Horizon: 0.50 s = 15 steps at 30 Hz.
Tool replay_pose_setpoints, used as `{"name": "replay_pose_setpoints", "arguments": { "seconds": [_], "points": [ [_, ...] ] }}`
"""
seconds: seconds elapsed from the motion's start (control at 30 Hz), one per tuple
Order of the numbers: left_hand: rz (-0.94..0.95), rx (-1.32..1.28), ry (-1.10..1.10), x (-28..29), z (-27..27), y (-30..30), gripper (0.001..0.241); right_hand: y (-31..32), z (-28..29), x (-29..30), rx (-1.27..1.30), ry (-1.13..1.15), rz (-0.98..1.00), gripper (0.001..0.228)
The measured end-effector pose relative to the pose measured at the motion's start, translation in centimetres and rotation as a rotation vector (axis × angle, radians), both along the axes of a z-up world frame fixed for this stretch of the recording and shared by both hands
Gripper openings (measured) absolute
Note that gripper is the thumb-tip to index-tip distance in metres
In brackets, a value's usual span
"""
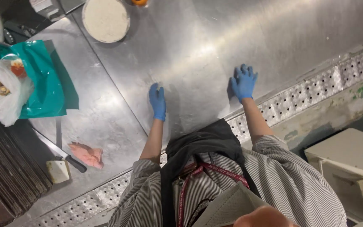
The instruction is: Preparing dough by sheeting it through a machine and handling it on a floured workbench.
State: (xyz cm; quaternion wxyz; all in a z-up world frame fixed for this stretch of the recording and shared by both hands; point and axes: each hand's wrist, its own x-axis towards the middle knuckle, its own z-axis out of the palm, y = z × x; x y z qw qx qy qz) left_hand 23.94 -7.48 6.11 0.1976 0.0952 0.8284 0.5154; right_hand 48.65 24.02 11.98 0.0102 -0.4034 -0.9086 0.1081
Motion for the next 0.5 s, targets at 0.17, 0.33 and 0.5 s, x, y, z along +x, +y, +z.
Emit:
{"name": "replay_pose_setpoints", "arguments": {
  "seconds": [0.17,0.33,0.5],
  "points": [
    [0.025,-0.475,0.285,3.0,-3.9,7.0,0.072,1.6,-2.2,18.3,0.092,0.170,-0.519,0.059],
    [-0.514,-0.606,0.340,13.5,0.3,22.3,0.087,4.3,-4.8,29.0,0.073,0.288,-0.885,0.046],
    [-0.786,0.275,-0.340,28.0,0.8,37.7,0.066,10.3,-4.0,38.3,0.007,0.444,-0.856,0.056]
  ]
}}
